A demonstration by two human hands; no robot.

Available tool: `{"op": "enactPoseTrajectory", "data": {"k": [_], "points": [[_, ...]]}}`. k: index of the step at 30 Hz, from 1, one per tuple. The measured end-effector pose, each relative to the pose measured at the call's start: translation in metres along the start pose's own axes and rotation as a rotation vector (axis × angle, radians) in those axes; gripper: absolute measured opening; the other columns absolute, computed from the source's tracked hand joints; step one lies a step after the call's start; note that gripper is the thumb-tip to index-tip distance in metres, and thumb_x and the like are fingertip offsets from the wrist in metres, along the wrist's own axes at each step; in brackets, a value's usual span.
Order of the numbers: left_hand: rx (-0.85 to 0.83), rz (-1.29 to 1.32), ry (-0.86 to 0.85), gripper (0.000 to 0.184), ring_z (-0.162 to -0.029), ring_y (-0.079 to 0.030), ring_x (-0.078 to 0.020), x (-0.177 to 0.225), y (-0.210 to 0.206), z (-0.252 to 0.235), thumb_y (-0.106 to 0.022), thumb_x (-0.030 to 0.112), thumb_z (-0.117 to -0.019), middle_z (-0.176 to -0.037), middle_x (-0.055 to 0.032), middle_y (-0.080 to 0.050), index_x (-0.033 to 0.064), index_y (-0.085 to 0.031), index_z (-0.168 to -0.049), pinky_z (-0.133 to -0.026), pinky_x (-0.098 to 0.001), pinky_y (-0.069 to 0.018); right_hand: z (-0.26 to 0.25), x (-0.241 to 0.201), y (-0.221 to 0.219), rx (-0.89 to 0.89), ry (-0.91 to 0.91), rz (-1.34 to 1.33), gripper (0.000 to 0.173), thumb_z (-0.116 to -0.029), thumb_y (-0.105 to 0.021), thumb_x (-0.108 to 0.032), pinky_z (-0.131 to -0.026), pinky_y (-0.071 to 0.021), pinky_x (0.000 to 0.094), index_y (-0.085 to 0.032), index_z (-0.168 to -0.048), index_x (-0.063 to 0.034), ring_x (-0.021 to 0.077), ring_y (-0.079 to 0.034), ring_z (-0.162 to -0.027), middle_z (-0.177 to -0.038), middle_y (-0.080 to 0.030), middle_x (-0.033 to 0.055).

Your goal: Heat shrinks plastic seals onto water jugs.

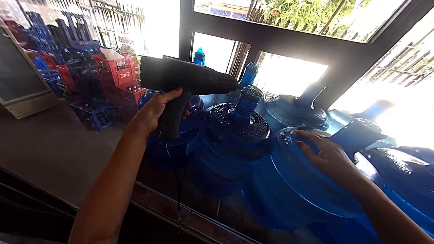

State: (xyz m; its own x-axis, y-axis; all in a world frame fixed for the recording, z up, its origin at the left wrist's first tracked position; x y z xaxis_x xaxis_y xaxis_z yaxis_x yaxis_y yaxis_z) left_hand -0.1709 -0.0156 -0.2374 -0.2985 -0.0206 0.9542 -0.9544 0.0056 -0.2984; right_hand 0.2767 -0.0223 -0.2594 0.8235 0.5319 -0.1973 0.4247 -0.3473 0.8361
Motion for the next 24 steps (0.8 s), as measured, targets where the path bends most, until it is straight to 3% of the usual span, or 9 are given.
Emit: {"op": "enactPoseTrajectory", "data": {"k": [7, 12, 14, 16, 17, 18, 20, 22, 24], "points": [[-0.043, 0.047, -0.167, 0.030, -0.072, -0.072, -0.0153, -0.010, 0.009, 0.030, -0.043, 0.034, -0.1092, -0.097, -0.0086, -0.073, 0.0117, -0.062, -0.117, -0.062, -0.0274, -0.0620, -0.025, -0.010, 0.003, -0.068, -0.061, -0.047, 0.051, -0.1073, -0.033, -0.028, -0.104, -0.0447, 0.0573, -0.062, -0.135, 0.0040, 0.0371, -0.063, -0.122, -0.128, -0.067, 0.0240], [0.038, 0.132, -0.248, 0.028, -0.074, -0.072, -0.0173, -0.034, 0.007, 0.064, -0.046, 0.030, -0.1056, -0.096, -0.0103, -0.073, 0.0085, -0.063, -0.113, -0.066, -0.0302, -0.0629, -0.106, -0.049, -0.004, -0.099, -0.054, -0.232, 0.055, -0.1129, -0.023, -0.030, -0.114, -0.0345, 0.0584, -0.053, -0.141, 0.0075, 0.0390, -0.050, -0.138, -0.146, -0.054, 0.0269], [0.083, 0.163, -0.332, 0.029, -0.077, -0.073, -0.0188, -0.051, 0.005, 0.081, -0.050, 0.031, -0.1030, -0.096, -0.0111, -0.074, 0.0071, -0.064, -0.112, -0.070, -0.0309, -0.0638, -0.155, -0.065, -0.018, -0.186, 0.031, -0.227, 0.057, -0.1129, -0.018, -0.030, -0.118, -0.0312, 0.0551, -0.044, -0.148, 0.0072, 0.0385, -0.041, -0.145, -0.154, -0.044, 0.0281], [0.126, 0.223, -0.412, 0.033, -0.081, -0.074, -0.0204, -0.070, 0.004, 0.101, -0.060, 0.035, -0.0993, -0.098, -0.0119, -0.075, 0.0056, -0.063, -0.114, -0.073, -0.0323, -0.0643, -0.199, -0.085, -0.037, -0.283, 0.229, -0.040, 0.042, -0.1113, -0.025, -0.009, -0.112, -0.0372, 0.0605, -0.043, -0.142, 0.0139, 0.0503, -0.045, -0.139, -0.146, -0.046, 0.0376], [0.152, 0.261, -0.436, 0.038, -0.082, -0.075, -0.0210, -0.078, 0.004, 0.111, -0.065, 0.038, -0.0968, -0.099, -0.0121, -0.075, 0.0048, -0.062, -0.114, -0.074, -0.0329, -0.0645, -0.212, -0.100, -0.039, -0.400, 0.243, 0.035, 0.042, -0.1119, -0.027, -0.008, -0.114, -0.0342, 0.0620, -0.040, -0.147, 0.0127, 0.0520, -0.041, -0.142, -0.150, -0.041, 0.0379], [0.183, 0.290, -0.454, 0.040, -0.083, -0.075, -0.0214, -0.086, 0.003, 0.120, -0.067, 0.039, -0.0961, -0.100, -0.0126, -0.075, 0.0038, -0.061, -0.114, -0.075, -0.0336, -0.0648, -0.221, -0.114, -0.038, -0.538, 0.163, 0.065, 0.048, -0.1146, -0.022, -0.018, -0.118, -0.0286, 0.0613, -0.034, -0.153, 0.0084, 0.0483, -0.036, -0.147, -0.156, -0.036, 0.0341], [0.252, 0.324, -0.483, 0.040, -0.082, -0.075, -0.0223, -0.096, 0.001, 0.135, -0.067, 0.038, -0.0968, -0.100, -0.0136, -0.075, 0.0029, -0.061, -0.114, -0.074, -0.0348, -0.0652, -0.235, -0.125, -0.045, -0.689, -0.014, 0.077, 0.063, -0.1145, -0.015, -0.037, -0.117, -0.0271, 0.0629, -0.041, -0.150, 0.0070, 0.0437, -0.038, -0.147, -0.156, -0.040, 0.0301], [0.306, 0.307, -0.494, 0.036, -0.083, -0.075, -0.0217, -0.100, -0.003, 0.146, -0.063, 0.036, -0.0995, -0.100, -0.0130, -0.075, 0.0027, -0.060, -0.115, -0.075, -0.0343, -0.0651, -0.247, -0.125, -0.057, -0.743, -0.068, 0.132, 0.062, -0.1145, -0.021, -0.037, -0.107, -0.0333, 0.0662, -0.052, -0.139, 0.0102, 0.0464, -0.047, -0.134, -0.143, -0.050, 0.0339], [0.359, 0.246, -0.508, 0.033, -0.083, -0.075, -0.0214, -0.098, -0.005, 0.158, -0.058, 0.031, -0.1017, -0.101, -0.0132, -0.074, 0.0011, -0.059, -0.115, -0.076, -0.0337, -0.0649, -0.252, -0.133, -0.064, -0.770, -0.086, 0.244, 0.056, -0.1138, -0.028, -0.033, -0.106, -0.0335, 0.0684, -0.057, -0.134, 0.0099, 0.0473, -0.048, -0.135, -0.141, -0.052, 0.0339]]}}
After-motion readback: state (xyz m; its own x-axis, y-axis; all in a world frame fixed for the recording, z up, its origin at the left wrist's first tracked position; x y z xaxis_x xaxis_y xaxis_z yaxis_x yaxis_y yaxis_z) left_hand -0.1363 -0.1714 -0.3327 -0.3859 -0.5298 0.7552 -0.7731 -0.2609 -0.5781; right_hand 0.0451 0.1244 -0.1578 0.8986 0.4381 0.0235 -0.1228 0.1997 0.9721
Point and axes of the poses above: each hand's wrist, its own z-axis away from the middle knuckle, its own y-axis out of the back of the hand, x = y × z, the point moved 2 cm from there along -z, towards the middle knuckle
